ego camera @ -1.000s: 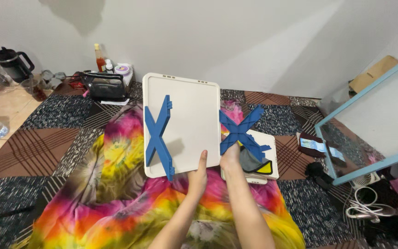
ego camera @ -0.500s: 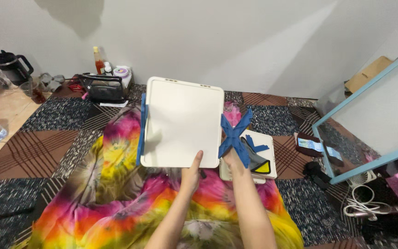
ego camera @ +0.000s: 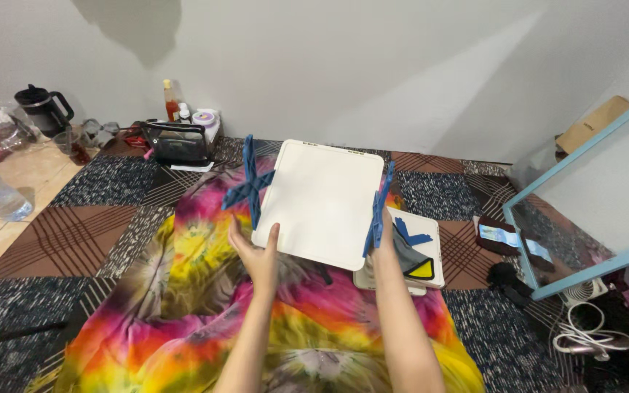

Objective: The person assembles white square trays by attaching blue plastic cross-shaped supports to the underside. They place supports, press them into place, and stack completed trays on a pile.

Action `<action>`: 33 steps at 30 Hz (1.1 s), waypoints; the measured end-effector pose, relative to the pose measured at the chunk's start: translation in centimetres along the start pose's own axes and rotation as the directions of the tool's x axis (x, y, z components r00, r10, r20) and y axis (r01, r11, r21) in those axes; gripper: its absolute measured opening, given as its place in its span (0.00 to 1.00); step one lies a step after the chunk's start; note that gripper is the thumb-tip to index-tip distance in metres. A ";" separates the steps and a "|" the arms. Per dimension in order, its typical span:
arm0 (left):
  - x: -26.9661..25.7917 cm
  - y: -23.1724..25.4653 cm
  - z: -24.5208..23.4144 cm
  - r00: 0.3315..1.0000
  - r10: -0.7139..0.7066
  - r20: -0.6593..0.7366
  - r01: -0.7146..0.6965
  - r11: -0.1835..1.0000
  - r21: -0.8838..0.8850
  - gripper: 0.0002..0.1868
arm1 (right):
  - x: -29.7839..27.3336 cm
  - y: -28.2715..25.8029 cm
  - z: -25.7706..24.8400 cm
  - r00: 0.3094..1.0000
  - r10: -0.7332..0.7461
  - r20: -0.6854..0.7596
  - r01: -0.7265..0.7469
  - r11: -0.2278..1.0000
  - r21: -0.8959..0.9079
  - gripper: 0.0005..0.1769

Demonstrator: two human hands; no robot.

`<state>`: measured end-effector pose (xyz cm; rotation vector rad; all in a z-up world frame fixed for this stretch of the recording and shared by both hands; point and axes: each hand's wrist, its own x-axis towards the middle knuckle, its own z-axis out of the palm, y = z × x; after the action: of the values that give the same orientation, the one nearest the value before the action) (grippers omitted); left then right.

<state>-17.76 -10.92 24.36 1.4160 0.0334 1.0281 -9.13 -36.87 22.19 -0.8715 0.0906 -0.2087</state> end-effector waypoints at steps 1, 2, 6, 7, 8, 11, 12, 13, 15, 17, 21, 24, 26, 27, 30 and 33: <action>1.3 0.1 -0.7 0.988 0.144 0.050 -0.149 0.979 0.139 0.44 | 0.3 0.2 -1.2 1.000 -0.003 -0.007 0.003 0.999 -0.051 0.24; 2.7 0.3 -1.1 0.989 0.049 0.142 -0.051 0.999 0.009 0.41 | 0.7 0.5 -2.3 1.000 -0.002 0.015 0.003 0.996 -0.085 0.24; 5.7 0.5 -2.0 0.905 0.022 0.426 0.089 0.967 -0.240 0.28 | 1.3 1.3 -4.8 0.996 0.011 0.086 0.010 0.971 -0.239 0.24; 6.0 0.6 -2.0 0.883 0.083 0.462 0.043 0.966 -0.254 0.24 | 1.1 1.1 -4.5 0.995 0.015 0.100 0.014 0.960 -0.280 0.25; 6.2 0.6 -2.0 0.899 0.045 0.436 0.085 0.958 -0.274 0.20 | 0.8 0.6 -3.9 0.997 -0.019 0.076 0.045 0.934 -0.355 0.27; 5.6 0.5 -1.8 0.922 -0.062 0.383 0.200 0.922 -0.331 0.09 | -1.4 -2.4 -0.9 0.987 -0.129 0.097 0.158 0.903 -0.401 0.32; 5.4 0.7 -1.8 0.922 -0.082 0.378 0.223 0.911 -0.346 0.07 | -2.4 -3.5 0.3 0.976 -0.155 0.152 0.201 0.912 -0.358 0.34; 5.2 0.9 -1.8 0.921 -0.105 0.374 0.249 0.898 -0.362 0.06 | -3.7 -4.6 1.3 0.961 -0.170 0.219 0.232 0.925 -0.300 0.37; 4.7 1.4 -1.3 0.940 -0.103 0.324 0.182 0.957 -0.225 0.08 | -5.6 -6.0 3.2 0.915 -0.168 0.366 0.261 0.939 -0.224 0.42; 3.8 2.2 -0.8 0.951 -0.134 0.277 0.182 0.971 -0.154 0.11 | -6.5 -6.7 4.8 0.887 -0.212 0.410 0.319 0.924 -0.212 0.42; 3.0 3.1 -0.8 0.962 -0.088 0.258 0.150 0.960 -0.235 0.09 | -6.3 -7.5 5.0 0.894 -0.256 0.368 0.314 0.943 -0.106 0.41; 3.1 3.0 -0.6 0.966 -0.118 0.230 0.169 0.962 -0.215 0.06 | -5.9 -6.9 4.1 0.905 -0.270 0.328 0.312 0.946 -0.082 0.42; 2.9 2.8 -0.3 0.966 -0.140 0.217 0.183 0.965 -0.189 0.06 | -5.8 -6.7 3.6 0.896 -0.306 0.323 0.354 0.930 -0.102 0.42; 2.5 2.8 -0.2 0.966 -0.119 0.228 0.164 0.969 -0.188 0.08 | -5.8 -6.6 3.5 0.889 -0.323 0.325 0.374 0.922 -0.105 0.41; 2.8 2.8 -0.6 0.971 -0.080 0.225 0.138 0.958 -0.253 0.09 | -6.2 -7.4 3.1 0.886 -0.285 0.366 0.308 0.951 -0.004 0.39; 4.1 2.8 -1.7 0.945 -0.068 0.321 0.161 0.948 -0.275 0.13 | -7.0 -8.4 2.4 0.926 -0.172 0.335 0.182 0.983 0.003 0.36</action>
<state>-17.89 -7.62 28.52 1.2649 -0.2552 0.6727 -16.74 -38.74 30.12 -0.9328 -0.3046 -0.2260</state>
